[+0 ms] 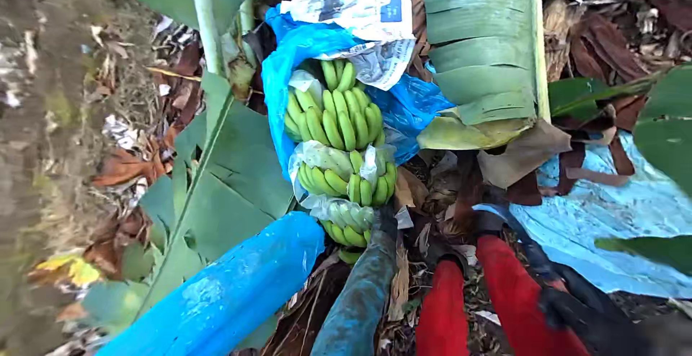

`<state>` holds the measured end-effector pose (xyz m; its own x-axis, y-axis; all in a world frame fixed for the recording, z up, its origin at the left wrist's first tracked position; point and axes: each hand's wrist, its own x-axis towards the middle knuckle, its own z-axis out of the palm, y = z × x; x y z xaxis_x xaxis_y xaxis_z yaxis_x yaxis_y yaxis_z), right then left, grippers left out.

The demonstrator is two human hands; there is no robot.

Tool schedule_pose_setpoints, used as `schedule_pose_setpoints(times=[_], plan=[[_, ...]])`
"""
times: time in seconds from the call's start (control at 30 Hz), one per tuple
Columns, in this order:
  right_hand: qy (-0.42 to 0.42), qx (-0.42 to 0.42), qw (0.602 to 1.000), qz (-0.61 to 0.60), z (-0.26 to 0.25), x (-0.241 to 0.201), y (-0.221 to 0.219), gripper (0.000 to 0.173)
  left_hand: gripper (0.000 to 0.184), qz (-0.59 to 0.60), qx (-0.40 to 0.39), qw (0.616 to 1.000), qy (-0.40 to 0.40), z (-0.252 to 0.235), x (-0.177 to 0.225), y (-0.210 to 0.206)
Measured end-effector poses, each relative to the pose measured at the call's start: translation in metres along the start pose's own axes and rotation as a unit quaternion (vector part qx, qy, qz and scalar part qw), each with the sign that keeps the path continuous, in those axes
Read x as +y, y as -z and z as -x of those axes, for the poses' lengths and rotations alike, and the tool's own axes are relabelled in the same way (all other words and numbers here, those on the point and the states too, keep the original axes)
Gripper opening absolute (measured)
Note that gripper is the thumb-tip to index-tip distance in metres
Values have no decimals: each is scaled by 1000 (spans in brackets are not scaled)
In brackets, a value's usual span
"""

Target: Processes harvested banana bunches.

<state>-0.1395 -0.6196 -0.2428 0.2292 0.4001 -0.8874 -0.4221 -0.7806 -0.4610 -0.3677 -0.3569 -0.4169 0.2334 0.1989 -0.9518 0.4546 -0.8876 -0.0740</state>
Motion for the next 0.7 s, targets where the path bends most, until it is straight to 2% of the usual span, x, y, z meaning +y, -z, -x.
schedule_pose_setpoints(times=[0.03,0.1,0.17,0.23,0.3,0.33,0.43,0.5,0.57,0.63,0.7], plan=[[-13,-5,1000,20,-9,21,-3,48,39,-18,-12,1000,14,0,0,2],[-39,-27,989,141,-44,38,-17,48,40,-53,-48,996,47,-5,5,2],[-54,-56,956,283,-87,42,-37,48,38,-59,-60,995,55,-2,12,-10],[-58,-92,929,353,-124,33,-61,48,38,-30,-30,998,35,7,11,-24],[-44,-119,923,363,-156,34,-85,50,55,-27,-3,999,23,14,7,-34],[-37,-132,922,362,-171,34,-96,50,57,-48,2,998,31,14,7,-37],[-19,-166,910,379,-203,27,-124,49,42,-127,23,990,61,11,15,-50],[-18,-181,901,393,-219,23,-135,47,34,-136,51,987,69,9,18,-55],[-33,-180,893,411,-228,20,-138,46,33,-114,25,991,67,4,19,-44],[-55,-163,892,418,-231,19,-130,48,44,-74,-34,994,71,-9,22,-27],[-63,-130,900,412,-229,17,-116,50,58,25,-40,994,102,-35,23,-27]])
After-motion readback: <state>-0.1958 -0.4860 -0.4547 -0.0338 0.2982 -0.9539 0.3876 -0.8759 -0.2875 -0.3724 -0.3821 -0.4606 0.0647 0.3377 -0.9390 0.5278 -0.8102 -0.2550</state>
